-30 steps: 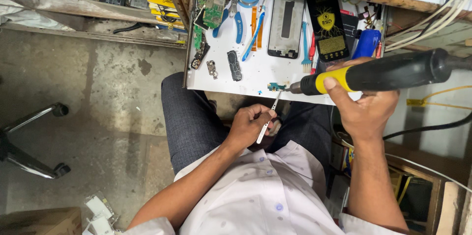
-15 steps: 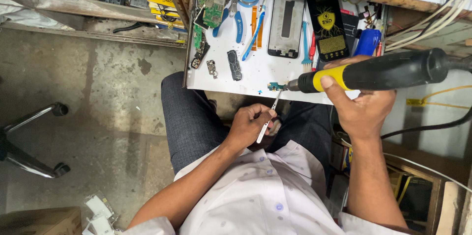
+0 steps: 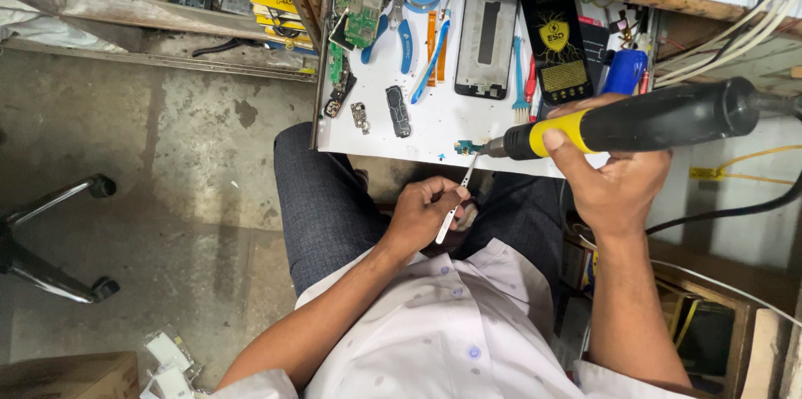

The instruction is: The person uses a hot air gun and tweezers to heat and remove a small component from a circuit board. They then use a brush to clean the board surface. The person works at a cluttered bench with various tools and electronic parts visible.

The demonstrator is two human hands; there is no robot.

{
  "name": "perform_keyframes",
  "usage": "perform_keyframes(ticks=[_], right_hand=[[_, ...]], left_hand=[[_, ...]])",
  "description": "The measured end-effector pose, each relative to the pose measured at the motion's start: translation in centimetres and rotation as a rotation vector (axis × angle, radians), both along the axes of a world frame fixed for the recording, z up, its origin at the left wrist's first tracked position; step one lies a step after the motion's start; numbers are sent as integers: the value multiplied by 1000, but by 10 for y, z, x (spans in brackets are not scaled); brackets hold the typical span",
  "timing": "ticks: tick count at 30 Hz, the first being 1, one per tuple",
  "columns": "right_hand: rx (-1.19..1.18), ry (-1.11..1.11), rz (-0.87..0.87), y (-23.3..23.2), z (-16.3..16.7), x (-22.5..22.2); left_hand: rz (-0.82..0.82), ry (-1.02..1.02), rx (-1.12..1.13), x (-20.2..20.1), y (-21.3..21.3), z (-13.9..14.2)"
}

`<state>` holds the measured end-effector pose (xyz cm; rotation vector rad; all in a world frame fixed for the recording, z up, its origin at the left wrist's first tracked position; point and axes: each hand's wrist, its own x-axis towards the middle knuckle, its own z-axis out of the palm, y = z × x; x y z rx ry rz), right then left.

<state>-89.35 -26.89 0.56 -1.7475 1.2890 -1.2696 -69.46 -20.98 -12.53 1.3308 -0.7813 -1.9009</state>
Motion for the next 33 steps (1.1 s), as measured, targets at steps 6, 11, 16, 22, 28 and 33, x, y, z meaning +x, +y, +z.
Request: perform_keyframes(ticks=[6,11,16,22,28,33], right_hand=[[1,4,-7,0,1,0],[3,1,-1,1,0,0],[1,9,2,2,-3,-1],[16,-23,1,2,-4,-2],[-4,-18,3,1,-3,-6],[34,-75,-5,2,-4,-8]], left_hand=[[3,13,-12,0,0,-4],[10,25,-14,-1,2,-8],[7,18,-13,-1,1,-8],[-3,6,-12,-1,1,-8],[14,27,-6,-1,2,-8],[7,17,0,-1,2,-7]])
